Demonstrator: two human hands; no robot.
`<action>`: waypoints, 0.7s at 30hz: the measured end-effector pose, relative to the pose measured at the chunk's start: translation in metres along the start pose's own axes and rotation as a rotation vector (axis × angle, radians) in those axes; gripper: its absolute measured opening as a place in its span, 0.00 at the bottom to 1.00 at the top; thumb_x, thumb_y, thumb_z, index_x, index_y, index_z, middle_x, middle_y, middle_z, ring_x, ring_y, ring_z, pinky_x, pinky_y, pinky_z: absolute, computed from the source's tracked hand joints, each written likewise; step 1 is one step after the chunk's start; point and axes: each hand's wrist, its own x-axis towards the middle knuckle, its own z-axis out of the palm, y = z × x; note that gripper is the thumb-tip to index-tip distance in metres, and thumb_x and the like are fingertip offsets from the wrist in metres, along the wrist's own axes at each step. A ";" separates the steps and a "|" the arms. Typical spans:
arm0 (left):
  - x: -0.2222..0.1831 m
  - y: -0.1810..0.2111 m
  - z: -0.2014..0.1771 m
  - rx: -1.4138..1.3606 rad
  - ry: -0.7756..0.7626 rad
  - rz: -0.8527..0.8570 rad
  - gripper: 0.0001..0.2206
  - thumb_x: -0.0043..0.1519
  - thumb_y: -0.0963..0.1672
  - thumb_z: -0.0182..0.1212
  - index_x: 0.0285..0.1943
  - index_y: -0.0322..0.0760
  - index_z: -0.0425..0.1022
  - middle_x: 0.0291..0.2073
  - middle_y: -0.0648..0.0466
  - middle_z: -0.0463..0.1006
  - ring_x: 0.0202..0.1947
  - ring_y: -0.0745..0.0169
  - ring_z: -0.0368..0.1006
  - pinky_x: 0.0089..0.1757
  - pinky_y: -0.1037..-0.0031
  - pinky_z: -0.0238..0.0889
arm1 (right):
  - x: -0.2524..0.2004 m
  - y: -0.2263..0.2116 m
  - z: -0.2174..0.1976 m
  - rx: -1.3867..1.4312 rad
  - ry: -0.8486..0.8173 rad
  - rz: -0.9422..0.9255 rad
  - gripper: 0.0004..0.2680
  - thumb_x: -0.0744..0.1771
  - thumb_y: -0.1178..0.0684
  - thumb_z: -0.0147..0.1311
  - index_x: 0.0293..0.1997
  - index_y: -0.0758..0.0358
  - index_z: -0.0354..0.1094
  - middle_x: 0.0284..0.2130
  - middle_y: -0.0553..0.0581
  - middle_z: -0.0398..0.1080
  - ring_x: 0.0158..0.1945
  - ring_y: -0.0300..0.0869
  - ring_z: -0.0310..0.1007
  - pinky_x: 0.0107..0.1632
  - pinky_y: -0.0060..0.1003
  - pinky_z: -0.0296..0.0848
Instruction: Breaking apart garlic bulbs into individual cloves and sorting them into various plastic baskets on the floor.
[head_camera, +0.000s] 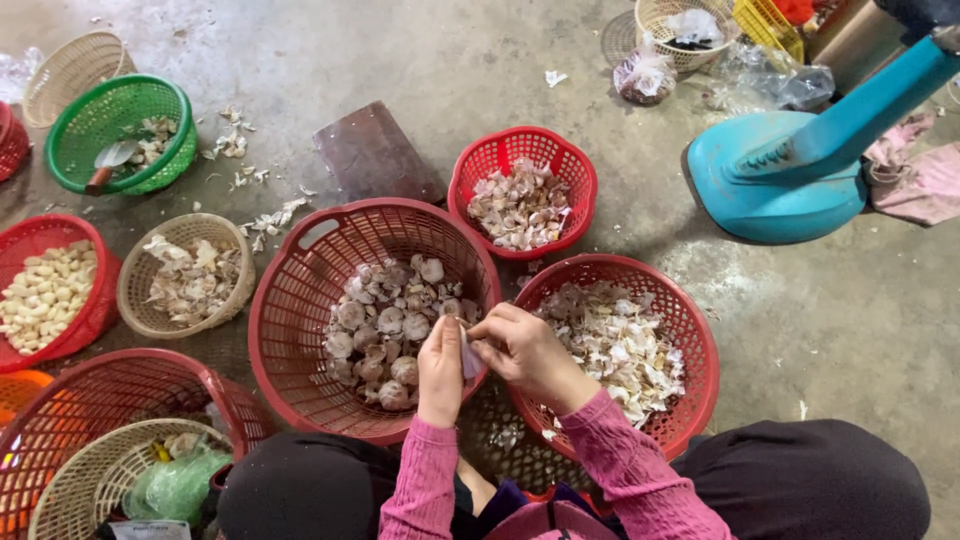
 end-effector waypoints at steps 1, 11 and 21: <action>0.001 -0.010 -0.001 0.161 0.000 0.029 0.23 0.71 0.57 0.44 0.30 0.44 0.72 0.17 0.54 0.66 0.25 0.64 0.64 0.34 0.73 0.64 | 0.002 -0.002 -0.003 -0.016 -0.061 -0.026 0.02 0.65 0.54 0.58 0.37 0.55 0.75 0.29 0.56 0.72 0.34 0.51 0.77 0.37 0.41 0.78; -0.019 0.035 0.000 0.599 0.198 0.284 0.16 0.72 0.52 0.40 0.36 0.49 0.69 0.21 0.47 0.76 0.27 0.39 0.77 0.32 0.57 0.70 | -0.011 0.020 0.029 -0.174 -0.029 -0.058 0.03 0.62 0.57 0.58 0.32 0.55 0.67 0.25 0.53 0.67 0.32 0.49 0.75 0.36 0.39 0.75; -0.021 0.056 0.026 -0.277 0.222 0.004 0.22 0.72 0.55 0.37 0.46 0.41 0.74 0.31 0.52 0.80 0.32 0.64 0.76 0.36 0.75 0.71 | -0.025 0.033 0.015 0.152 0.225 0.357 0.03 0.64 0.53 0.53 0.35 0.55 0.72 0.28 0.57 0.74 0.32 0.46 0.75 0.38 0.38 0.75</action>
